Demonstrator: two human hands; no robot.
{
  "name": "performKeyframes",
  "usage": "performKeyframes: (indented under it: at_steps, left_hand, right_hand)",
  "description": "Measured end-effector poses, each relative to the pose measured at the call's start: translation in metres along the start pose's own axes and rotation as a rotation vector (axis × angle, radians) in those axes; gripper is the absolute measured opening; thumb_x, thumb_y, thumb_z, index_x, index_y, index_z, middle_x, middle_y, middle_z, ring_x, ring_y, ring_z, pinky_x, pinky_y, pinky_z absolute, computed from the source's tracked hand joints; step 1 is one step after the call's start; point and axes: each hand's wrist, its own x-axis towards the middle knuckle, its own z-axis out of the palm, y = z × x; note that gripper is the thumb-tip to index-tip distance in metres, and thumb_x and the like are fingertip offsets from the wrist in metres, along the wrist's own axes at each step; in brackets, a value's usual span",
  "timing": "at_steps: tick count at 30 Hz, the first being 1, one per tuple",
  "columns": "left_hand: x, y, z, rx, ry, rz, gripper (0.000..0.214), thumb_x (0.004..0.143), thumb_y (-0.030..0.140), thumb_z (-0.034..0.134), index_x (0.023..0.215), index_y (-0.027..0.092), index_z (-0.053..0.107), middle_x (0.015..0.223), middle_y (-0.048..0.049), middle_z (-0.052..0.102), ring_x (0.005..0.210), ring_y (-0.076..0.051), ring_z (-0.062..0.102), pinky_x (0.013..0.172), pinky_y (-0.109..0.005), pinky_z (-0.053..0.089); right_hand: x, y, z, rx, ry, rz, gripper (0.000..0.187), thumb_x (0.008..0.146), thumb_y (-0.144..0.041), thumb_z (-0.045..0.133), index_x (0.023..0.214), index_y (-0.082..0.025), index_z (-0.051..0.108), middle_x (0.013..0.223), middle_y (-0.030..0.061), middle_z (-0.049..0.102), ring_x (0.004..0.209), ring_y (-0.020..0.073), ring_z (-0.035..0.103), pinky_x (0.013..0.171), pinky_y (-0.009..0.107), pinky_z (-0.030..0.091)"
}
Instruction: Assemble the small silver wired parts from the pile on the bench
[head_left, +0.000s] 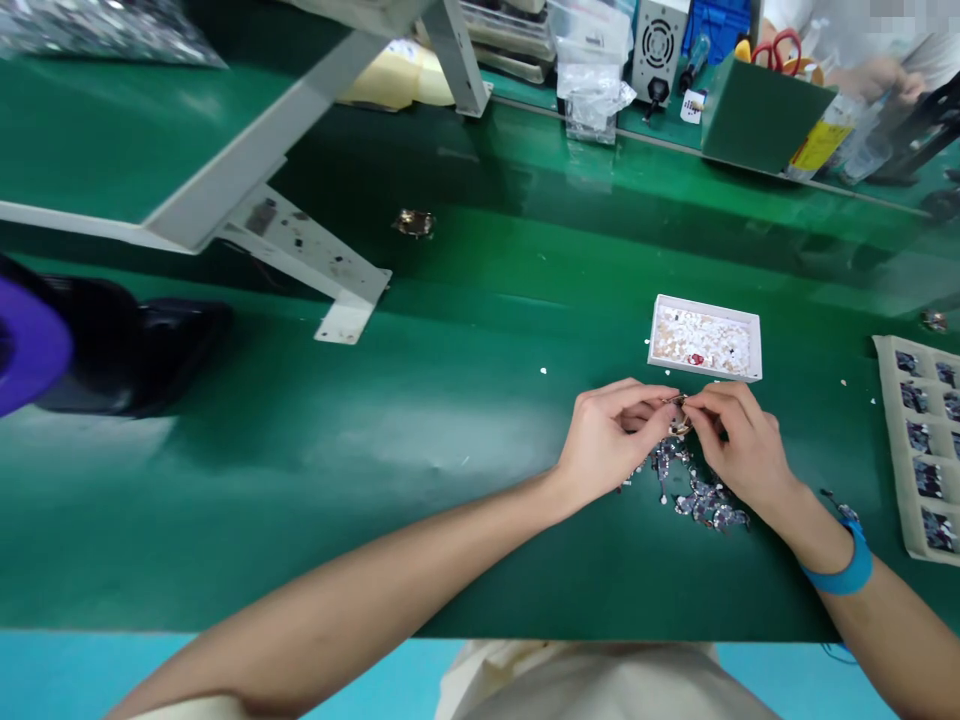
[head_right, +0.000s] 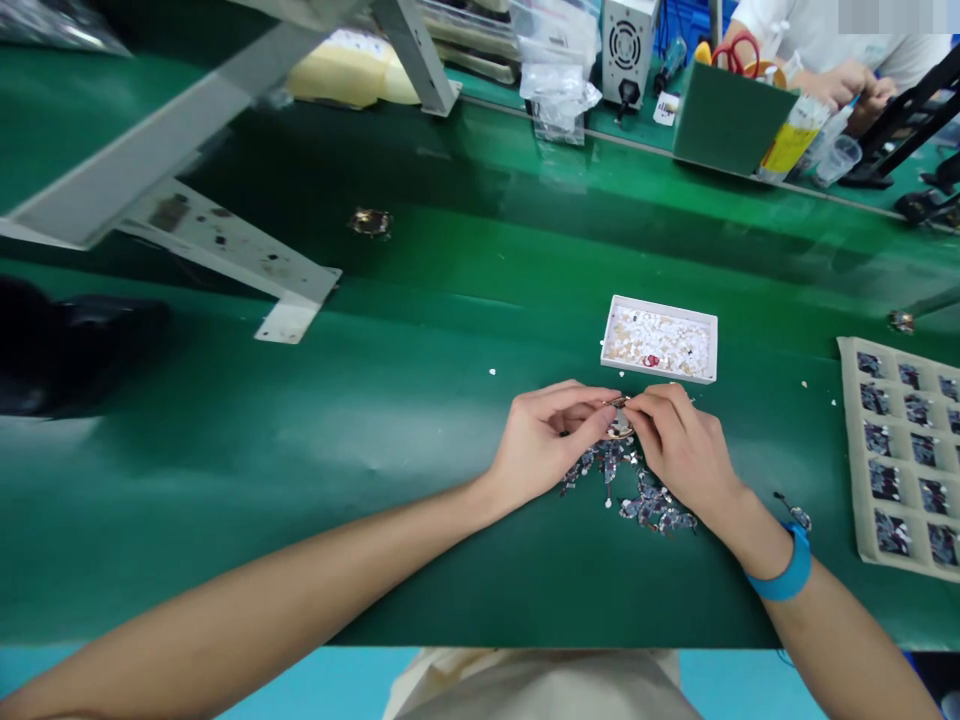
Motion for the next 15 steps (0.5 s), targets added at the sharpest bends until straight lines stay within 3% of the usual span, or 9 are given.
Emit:
performKeyframes:
  at_steps: [10, 15]
  left_hand:
    - [-0.0009, -0.0009, -0.0004, 0.042, -0.034, 0.056, 0.015, 0.091, 0.018, 0.072, 0.103, 0.015, 0.081, 0.09, -0.0064, 0.075, 0.07, -0.012, 0.074, 0.063, -0.018, 0.066]
    - [-0.0026, -0.0011, -0.0018, 0.07, -0.042, 0.107, 0.015, 0.092, 0.016, 0.071, 0.104, 0.016, 0.081, 0.088, -0.0054, 0.074, 0.071, -0.012, 0.073, 0.065, -0.02, 0.067]
  right_hand:
    - [0.0052, 0.0028, -0.003, -0.096, -0.027, -0.127, 0.002, 0.106, -0.019, 0.059, 0.105, -0.018, 0.06, 0.096, 0.0056, 0.074, 0.08, 0.015, 0.072, 0.066, 0.027, 0.051]
    - [0.002, 0.0036, -0.0015, -0.007, -0.019, -0.075, 0.002, 0.105, -0.018, 0.061, 0.105, -0.019, 0.059, 0.095, 0.0042, 0.074, 0.079, 0.0146, 0.072, 0.065, 0.027, 0.051]
